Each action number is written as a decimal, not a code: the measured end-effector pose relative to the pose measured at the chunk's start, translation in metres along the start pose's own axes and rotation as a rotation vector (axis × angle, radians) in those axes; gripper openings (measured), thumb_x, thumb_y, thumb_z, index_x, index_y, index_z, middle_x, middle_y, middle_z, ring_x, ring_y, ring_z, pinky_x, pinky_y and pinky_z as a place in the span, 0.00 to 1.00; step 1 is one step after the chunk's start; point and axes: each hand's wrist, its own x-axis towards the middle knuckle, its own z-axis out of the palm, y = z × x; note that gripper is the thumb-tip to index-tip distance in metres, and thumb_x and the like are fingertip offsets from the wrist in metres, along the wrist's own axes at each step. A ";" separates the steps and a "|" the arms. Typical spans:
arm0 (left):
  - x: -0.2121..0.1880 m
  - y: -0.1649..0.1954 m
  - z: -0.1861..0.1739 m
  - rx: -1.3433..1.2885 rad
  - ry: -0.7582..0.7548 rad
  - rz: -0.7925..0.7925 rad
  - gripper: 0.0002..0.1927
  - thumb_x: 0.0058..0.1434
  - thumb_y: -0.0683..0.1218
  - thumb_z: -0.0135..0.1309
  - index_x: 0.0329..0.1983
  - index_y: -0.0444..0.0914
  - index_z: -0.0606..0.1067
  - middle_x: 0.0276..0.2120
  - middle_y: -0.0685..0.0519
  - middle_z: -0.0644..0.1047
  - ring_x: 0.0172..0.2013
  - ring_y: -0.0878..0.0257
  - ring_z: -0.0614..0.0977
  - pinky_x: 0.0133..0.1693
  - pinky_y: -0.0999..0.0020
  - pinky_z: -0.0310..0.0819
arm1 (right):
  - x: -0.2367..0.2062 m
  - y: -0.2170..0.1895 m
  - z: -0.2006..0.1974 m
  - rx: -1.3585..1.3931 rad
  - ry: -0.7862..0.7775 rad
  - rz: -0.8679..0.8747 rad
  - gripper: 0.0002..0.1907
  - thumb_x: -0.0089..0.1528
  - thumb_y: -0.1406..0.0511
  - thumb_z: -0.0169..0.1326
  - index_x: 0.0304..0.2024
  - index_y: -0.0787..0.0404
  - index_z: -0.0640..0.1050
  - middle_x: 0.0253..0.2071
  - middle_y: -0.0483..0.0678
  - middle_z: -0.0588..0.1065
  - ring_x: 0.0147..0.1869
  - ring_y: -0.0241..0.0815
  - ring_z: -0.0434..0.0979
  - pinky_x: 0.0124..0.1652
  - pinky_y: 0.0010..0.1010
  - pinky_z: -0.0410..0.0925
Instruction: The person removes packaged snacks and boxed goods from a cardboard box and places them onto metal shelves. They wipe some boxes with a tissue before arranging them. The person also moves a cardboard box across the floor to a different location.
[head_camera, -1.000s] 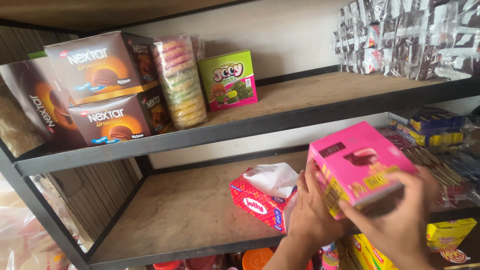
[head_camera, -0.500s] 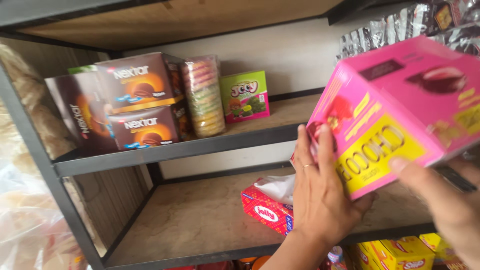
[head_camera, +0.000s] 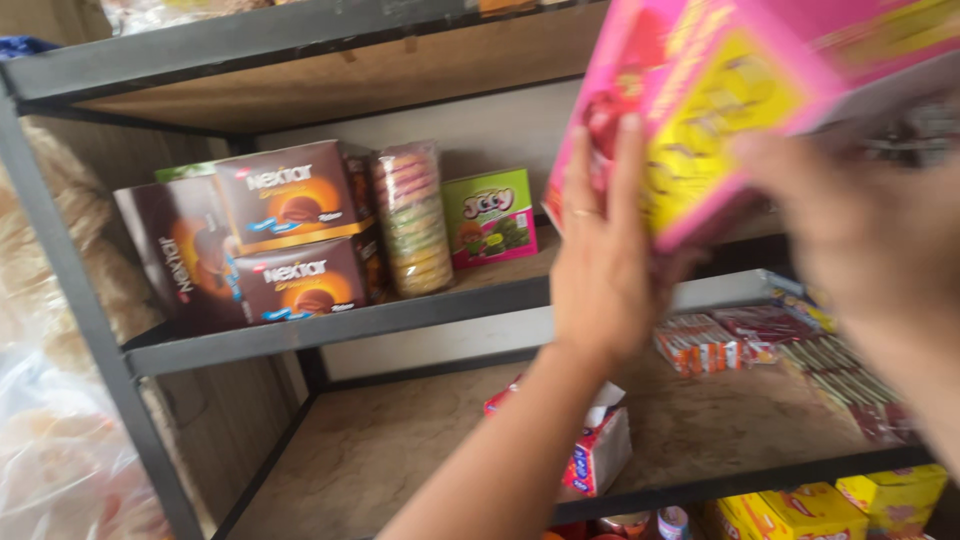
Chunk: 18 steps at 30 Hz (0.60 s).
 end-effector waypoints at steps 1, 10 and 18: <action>0.007 -0.008 0.004 0.010 -0.026 -0.036 0.59 0.51 0.48 0.67 0.80 0.50 0.44 0.79 0.31 0.50 0.69 0.33 0.68 0.51 0.51 0.78 | 0.002 0.006 0.004 -0.143 0.065 -0.150 0.33 0.61 0.60 0.66 0.61 0.64 0.63 0.58 0.51 0.69 0.62 0.41 0.74 0.58 0.30 0.74; 0.032 -0.073 0.046 0.043 -0.139 -0.086 0.62 0.50 0.45 0.68 0.78 0.51 0.37 0.75 0.30 0.48 0.66 0.31 0.65 0.53 0.49 0.76 | 0.057 0.090 0.010 -0.772 0.263 -0.527 0.41 0.58 0.62 0.74 0.60 0.61 0.57 0.56 0.55 0.60 0.63 0.51 0.61 0.63 0.43 0.59; 0.035 -0.140 0.081 0.037 -0.298 -0.416 0.64 0.51 0.43 0.66 0.77 0.48 0.32 0.69 0.36 0.61 0.59 0.38 0.74 0.56 0.48 0.72 | 0.092 0.185 0.013 -0.266 -0.054 0.177 0.46 0.55 0.63 0.67 0.63 0.57 0.48 0.50 0.56 0.78 0.52 0.43 0.82 0.51 0.33 0.74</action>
